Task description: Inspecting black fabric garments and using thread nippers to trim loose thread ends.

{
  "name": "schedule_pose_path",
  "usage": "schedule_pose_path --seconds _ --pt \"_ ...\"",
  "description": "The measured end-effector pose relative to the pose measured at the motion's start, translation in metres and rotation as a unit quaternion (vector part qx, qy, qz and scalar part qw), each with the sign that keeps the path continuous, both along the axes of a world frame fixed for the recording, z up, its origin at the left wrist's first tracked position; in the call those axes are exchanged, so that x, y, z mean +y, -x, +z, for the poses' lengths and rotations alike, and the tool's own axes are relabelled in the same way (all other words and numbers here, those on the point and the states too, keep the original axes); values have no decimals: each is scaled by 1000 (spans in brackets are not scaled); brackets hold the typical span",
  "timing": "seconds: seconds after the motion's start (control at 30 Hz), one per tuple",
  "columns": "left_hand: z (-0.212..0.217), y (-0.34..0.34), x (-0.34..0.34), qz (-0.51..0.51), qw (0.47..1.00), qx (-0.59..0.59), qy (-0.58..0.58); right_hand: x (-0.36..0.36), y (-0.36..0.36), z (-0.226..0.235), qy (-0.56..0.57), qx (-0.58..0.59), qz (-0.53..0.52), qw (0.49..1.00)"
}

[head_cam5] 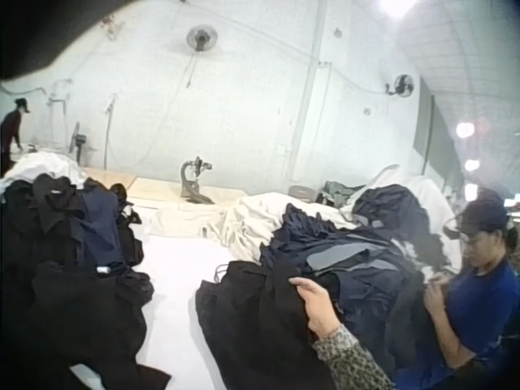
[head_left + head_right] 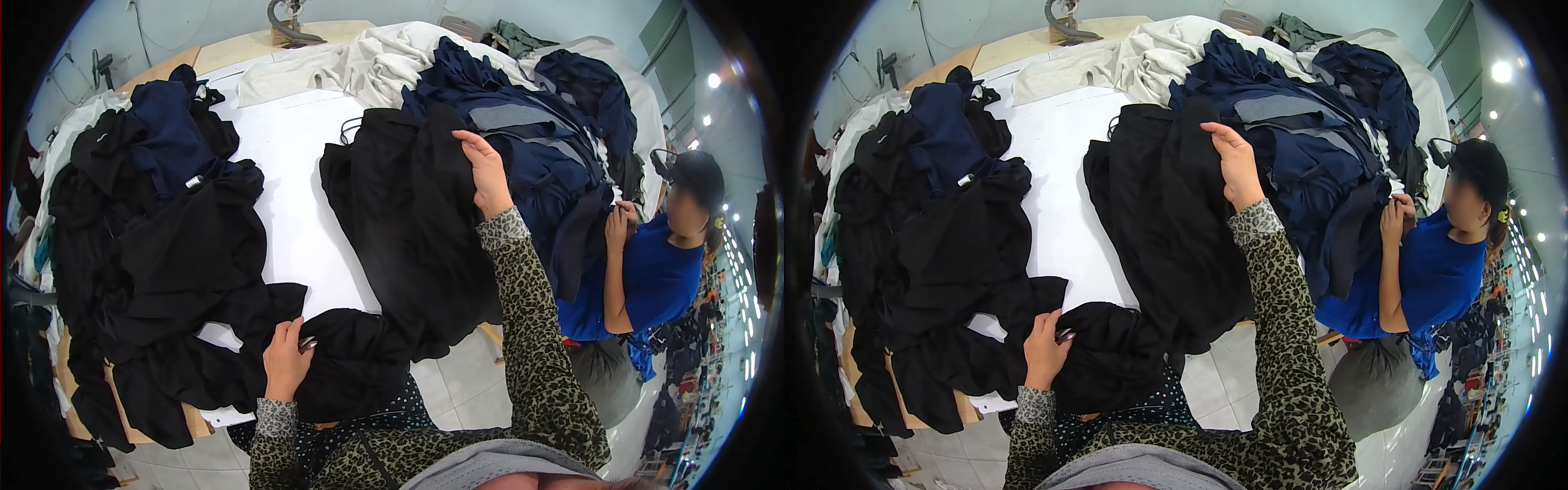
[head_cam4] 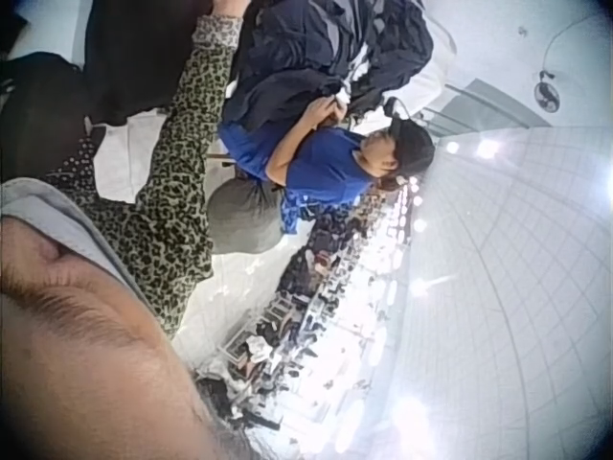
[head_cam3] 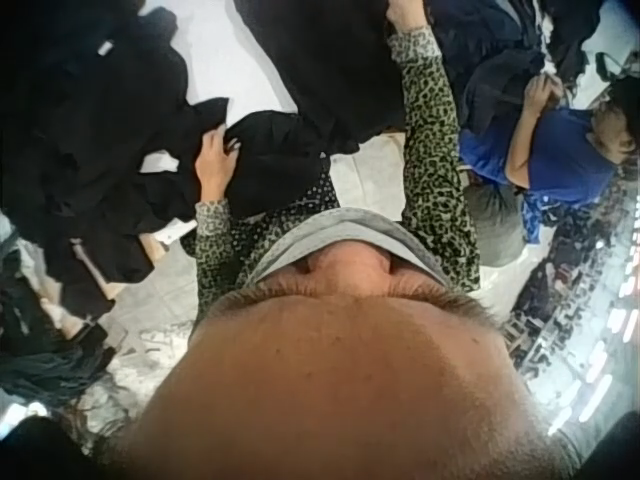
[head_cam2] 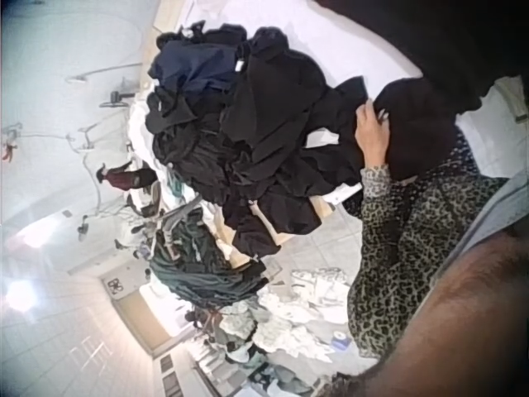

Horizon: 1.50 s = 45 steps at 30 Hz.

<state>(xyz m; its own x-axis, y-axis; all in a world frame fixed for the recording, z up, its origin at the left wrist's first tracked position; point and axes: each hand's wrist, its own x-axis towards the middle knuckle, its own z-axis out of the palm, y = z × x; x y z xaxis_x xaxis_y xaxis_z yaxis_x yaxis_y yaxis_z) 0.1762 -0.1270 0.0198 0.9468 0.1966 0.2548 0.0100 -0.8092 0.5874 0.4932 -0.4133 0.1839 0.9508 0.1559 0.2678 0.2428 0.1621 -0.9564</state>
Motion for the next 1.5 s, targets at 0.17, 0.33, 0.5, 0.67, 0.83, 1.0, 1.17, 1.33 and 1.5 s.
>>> schedule_pose_path --seconds 0.17,0.33,0.5,0.67,0.83,1.0,1.17,1.33,1.5 --pt "1 2 2 4 1000 2 4 14 22 12 -10 20 84 996" --pt "1 2 1 3 1000 -3 6 11 29 -5 183 -114 86 973" --pt "1 0 1 2 1000 -3 2 6 30 -4 93 -125 93 983" --pt "0 -2 0 4 1000 -3 -3 -5 28 -4 127 -96 106 982" --pt "-1 -2 1 5 1000 5 7 12 53 8 196 -125 38 972" --pt "-1 0 0 1 1000 3 14 9 59 4 267 -156 3 951" --pt "-3 4 2 6 1000 9 8 8 61 -5 273 -157 12 949" --pt "-4 0 5 15 999 -27 33 17 95 -13 437 -381 -201 789" --pt "26 13 16 127 944 -193 236 45 184 -46 387 -351 -17 853"
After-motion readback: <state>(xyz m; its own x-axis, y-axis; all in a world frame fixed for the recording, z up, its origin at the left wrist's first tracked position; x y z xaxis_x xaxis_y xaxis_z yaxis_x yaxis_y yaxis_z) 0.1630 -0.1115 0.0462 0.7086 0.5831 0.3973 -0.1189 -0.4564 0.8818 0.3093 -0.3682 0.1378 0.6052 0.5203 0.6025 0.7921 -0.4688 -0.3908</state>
